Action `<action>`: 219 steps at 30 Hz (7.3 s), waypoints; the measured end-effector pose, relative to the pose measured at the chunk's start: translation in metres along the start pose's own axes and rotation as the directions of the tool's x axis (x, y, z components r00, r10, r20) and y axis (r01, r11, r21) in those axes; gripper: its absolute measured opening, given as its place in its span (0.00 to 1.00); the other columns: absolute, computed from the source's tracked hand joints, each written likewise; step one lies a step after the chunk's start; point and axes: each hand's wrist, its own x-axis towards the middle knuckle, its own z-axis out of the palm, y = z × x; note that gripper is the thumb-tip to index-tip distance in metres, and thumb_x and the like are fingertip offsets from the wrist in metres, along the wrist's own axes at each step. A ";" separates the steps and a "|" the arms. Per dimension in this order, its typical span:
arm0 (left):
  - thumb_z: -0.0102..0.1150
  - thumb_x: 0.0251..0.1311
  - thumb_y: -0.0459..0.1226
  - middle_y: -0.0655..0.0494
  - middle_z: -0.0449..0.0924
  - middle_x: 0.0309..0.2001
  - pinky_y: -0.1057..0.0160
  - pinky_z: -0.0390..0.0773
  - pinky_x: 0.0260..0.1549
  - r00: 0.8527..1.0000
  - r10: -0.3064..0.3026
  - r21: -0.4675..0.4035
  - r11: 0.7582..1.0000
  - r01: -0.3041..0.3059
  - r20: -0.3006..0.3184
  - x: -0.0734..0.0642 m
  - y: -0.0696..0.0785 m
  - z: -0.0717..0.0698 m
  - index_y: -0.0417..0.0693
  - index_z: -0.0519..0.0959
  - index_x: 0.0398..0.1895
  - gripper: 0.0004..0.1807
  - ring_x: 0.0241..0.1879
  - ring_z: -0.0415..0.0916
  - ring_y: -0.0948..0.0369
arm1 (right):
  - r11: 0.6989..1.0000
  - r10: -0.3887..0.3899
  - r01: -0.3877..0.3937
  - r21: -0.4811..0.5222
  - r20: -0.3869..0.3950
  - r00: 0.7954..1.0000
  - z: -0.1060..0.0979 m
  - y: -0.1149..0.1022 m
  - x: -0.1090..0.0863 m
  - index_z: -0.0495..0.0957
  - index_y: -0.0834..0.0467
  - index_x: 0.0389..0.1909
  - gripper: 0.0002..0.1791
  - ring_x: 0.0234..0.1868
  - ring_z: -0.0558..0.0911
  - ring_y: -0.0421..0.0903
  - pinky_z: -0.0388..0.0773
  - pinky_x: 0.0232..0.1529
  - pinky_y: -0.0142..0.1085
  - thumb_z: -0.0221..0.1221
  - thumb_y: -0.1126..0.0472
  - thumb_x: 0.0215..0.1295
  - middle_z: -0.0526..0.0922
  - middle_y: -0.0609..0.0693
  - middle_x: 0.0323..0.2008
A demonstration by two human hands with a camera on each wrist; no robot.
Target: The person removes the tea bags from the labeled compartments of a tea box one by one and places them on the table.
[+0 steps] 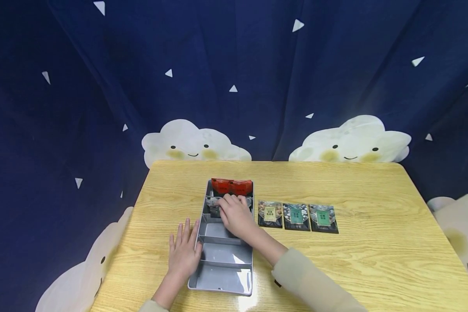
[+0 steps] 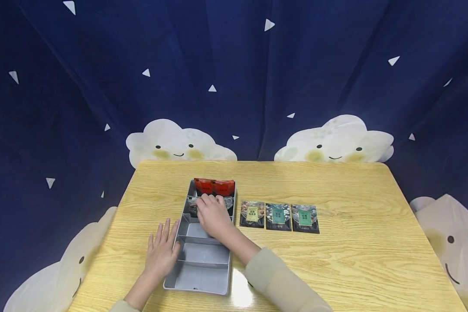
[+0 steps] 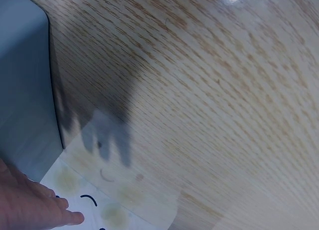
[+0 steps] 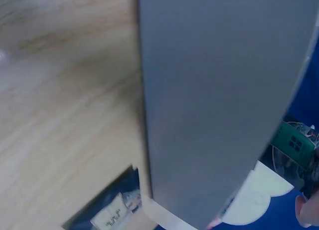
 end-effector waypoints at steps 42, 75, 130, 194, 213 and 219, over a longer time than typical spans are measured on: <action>0.41 0.62 0.41 0.43 0.45 0.71 0.38 0.41 0.62 1.000 0.010 -0.002 1.000 -0.010 -0.017 0.000 -0.001 0.000 0.51 0.53 0.71 0.31 0.69 0.40 0.43 | 0.915 0.401 -0.373 0.152 -0.427 0.810 -0.088 0.169 -0.091 0.76 0.63 0.30 0.10 0.33 0.72 0.56 0.56 0.43 0.55 0.47 0.64 0.56 0.76 0.58 0.29; 0.41 0.62 0.41 0.44 0.45 0.71 0.38 0.41 0.62 1.000 0.006 0.003 1.000 -0.006 -0.014 -0.001 -0.001 0.000 0.52 0.53 0.71 0.31 0.69 0.41 0.44 | 0.764 0.640 -0.636 -0.108 -0.003 0.769 -0.081 0.266 -0.204 0.69 0.63 0.47 0.14 0.50 0.60 0.67 0.42 0.50 0.67 0.42 0.61 0.66 0.67 0.66 0.47; 0.42 0.62 0.41 0.45 0.45 0.71 0.39 0.41 0.63 1.000 -0.006 0.002 1.000 0.006 -0.005 0.001 0.000 0.001 0.53 0.52 0.71 0.32 0.69 0.40 0.44 | 0.816 0.574 -0.578 0.002 -0.116 0.811 -0.050 0.236 -0.153 0.68 0.60 0.53 0.15 0.55 0.62 0.65 0.47 0.52 0.66 0.49 0.62 0.67 0.67 0.65 0.52; 0.42 0.62 0.41 0.45 0.44 0.71 0.39 0.40 0.63 1.000 -0.004 -0.017 1.000 0.004 -0.014 -0.001 0.000 -0.002 0.52 0.52 0.71 0.32 0.69 0.40 0.45 | 0.998 0.028 -0.023 -0.059 0.088 0.996 0.033 0.060 -0.009 0.76 0.53 0.45 0.11 0.40 0.75 0.46 0.66 0.51 0.48 0.54 0.59 0.63 0.78 0.46 0.37; 0.42 0.62 0.41 0.45 0.44 0.71 0.39 0.40 0.63 1.000 -0.012 -0.009 1.000 0.012 -0.006 0.000 0.000 -0.001 0.53 0.51 0.71 0.32 0.69 0.40 0.44 | 0.999 0.035 -0.037 0.033 0.057 0.998 0.015 0.058 -0.006 0.75 0.54 0.40 0.06 0.38 0.75 0.45 0.65 0.50 0.48 0.52 0.61 0.64 0.77 0.45 0.35; 0.42 0.62 0.41 0.45 0.44 0.71 0.39 0.40 0.63 1.000 -0.015 -0.015 1.000 0.015 -0.007 0.000 0.000 -0.001 0.53 0.52 0.71 0.32 0.69 0.40 0.45 | 0.991 0.063 -0.064 0.116 0.010 0.998 -0.011 0.057 -0.002 0.75 0.55 0.41 0.07 0.41 0.76 0.45 0.64 0.50 0.48 0.51 0.62 0.64 0.78 0.47 0.37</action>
